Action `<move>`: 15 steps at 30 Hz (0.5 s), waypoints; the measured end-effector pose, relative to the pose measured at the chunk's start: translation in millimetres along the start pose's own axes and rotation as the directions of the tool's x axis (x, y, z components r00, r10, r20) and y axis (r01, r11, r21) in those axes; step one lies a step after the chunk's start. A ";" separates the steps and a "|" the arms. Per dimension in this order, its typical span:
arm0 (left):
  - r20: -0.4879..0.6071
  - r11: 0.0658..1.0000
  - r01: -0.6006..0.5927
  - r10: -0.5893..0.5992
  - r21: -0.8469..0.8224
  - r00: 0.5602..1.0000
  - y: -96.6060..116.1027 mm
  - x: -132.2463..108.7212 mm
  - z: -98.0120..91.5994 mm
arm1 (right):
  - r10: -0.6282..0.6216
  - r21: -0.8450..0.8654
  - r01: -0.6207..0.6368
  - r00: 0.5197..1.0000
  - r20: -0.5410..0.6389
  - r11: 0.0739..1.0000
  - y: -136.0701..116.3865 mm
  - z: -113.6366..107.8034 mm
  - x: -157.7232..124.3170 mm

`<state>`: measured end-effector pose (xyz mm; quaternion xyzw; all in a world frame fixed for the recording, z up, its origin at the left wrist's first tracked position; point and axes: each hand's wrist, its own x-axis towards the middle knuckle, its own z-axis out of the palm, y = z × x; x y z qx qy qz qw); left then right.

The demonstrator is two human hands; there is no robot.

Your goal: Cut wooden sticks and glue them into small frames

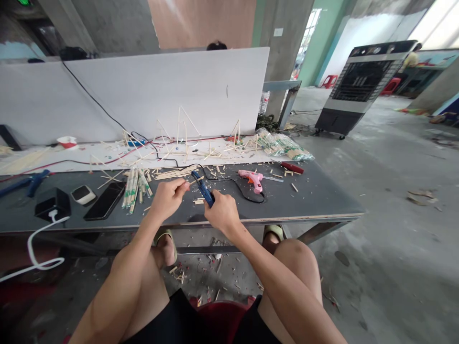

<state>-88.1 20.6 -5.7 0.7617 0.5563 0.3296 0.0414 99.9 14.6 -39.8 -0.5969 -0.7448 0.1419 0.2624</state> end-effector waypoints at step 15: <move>-0.183 0.895 -0.156 0.251 0.418 0.950 12.7 -6.1 8.6 | 0.048 0.035 -0.048 0.999 0.003 0.998 -4.6 -5.0 2.2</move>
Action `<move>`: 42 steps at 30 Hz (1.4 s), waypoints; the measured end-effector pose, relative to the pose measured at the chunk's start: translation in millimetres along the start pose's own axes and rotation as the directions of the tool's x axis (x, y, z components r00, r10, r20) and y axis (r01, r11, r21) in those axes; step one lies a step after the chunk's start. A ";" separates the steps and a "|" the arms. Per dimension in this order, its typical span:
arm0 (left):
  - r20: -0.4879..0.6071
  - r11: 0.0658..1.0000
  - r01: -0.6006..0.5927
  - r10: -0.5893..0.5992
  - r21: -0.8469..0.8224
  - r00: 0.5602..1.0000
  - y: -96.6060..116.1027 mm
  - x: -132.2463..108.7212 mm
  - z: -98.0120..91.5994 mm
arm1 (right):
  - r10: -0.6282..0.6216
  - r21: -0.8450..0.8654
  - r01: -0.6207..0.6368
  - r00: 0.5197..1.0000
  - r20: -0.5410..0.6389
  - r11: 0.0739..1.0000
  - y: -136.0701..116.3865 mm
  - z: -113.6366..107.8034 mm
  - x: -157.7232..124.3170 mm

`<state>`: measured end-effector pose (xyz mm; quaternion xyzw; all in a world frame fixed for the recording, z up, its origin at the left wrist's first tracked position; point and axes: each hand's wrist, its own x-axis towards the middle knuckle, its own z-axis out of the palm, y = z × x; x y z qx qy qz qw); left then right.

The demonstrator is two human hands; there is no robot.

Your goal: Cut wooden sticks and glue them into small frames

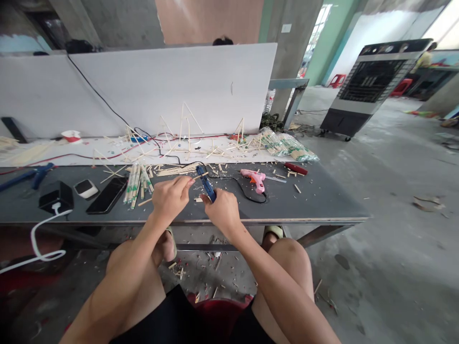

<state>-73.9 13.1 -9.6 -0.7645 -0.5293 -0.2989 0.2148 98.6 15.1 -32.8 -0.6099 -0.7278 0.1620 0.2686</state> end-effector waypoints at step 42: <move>0.316 0.182 0.481 -0.551 -0.857 0.772 27.7 -3.8 36.7 | -0.196 0.898 -0.248 0.922 0.333 0.363 19.1 -3.3 10.0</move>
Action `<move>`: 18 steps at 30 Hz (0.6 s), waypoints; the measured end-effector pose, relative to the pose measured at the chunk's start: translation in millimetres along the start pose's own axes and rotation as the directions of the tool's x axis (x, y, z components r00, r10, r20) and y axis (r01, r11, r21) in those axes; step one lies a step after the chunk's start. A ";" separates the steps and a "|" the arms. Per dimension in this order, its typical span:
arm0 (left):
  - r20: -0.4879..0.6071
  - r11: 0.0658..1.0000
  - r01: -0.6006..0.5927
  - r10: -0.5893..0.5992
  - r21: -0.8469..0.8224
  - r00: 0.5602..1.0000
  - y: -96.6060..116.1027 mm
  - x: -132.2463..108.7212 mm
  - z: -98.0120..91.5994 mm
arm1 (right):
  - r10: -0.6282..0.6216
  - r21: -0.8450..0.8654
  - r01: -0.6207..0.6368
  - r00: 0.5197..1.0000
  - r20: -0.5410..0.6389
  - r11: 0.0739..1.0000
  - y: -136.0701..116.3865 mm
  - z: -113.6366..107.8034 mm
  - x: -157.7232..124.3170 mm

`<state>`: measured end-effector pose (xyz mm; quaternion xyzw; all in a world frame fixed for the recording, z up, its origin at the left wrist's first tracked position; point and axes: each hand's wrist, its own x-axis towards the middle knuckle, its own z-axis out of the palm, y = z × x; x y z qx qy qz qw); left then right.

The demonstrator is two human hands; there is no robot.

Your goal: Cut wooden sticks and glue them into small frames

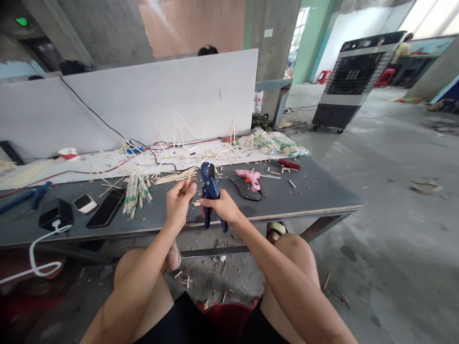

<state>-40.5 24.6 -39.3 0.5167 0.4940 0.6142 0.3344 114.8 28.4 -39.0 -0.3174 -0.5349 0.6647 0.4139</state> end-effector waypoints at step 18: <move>-0.433 0.988 0.072 -0.125 -0.137 0.893 1.1 51.1 -50.8 | -0.107 0.114 0.163 0.914 -0.392 0.980 -15.9 -26.7 -4.1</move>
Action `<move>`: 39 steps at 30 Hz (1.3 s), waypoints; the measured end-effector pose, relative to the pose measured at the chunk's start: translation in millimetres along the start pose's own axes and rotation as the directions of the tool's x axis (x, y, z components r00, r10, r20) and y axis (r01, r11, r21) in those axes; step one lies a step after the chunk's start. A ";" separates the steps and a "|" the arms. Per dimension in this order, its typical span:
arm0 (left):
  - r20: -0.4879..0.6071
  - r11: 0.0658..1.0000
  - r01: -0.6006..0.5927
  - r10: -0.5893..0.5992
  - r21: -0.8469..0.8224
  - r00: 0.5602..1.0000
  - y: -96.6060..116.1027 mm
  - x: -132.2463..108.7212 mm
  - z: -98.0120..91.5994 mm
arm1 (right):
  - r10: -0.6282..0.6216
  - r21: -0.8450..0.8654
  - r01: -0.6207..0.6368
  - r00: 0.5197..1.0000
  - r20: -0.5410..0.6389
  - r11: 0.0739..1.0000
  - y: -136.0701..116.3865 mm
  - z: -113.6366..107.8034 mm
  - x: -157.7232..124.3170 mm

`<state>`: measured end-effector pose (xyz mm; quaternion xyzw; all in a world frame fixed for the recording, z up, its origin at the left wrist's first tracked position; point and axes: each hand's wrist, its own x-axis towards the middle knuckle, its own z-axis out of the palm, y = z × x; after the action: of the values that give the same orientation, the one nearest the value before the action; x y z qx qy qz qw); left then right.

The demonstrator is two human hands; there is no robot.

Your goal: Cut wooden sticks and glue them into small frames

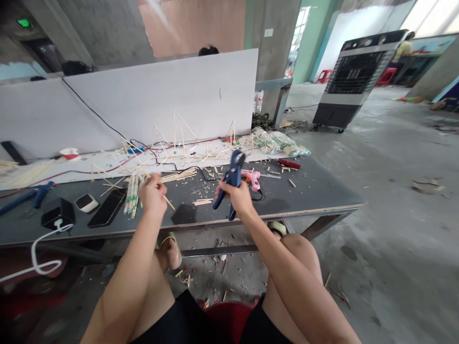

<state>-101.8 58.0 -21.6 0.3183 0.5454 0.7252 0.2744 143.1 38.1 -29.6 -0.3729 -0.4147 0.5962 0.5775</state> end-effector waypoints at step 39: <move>0.462 0.383 -0.859 0.728 0.339 0.506 0.2 -42.2 -3.2 | -0.039 -0.809 0.044 0.999 0.026 0.586 -4.1 15.9 -29.7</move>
<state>-76.9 24.6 -28.9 0.6869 0.4625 0.5410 -0.1468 131.6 7.4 -20.8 -0.5832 -0.6503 0.3302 0.3577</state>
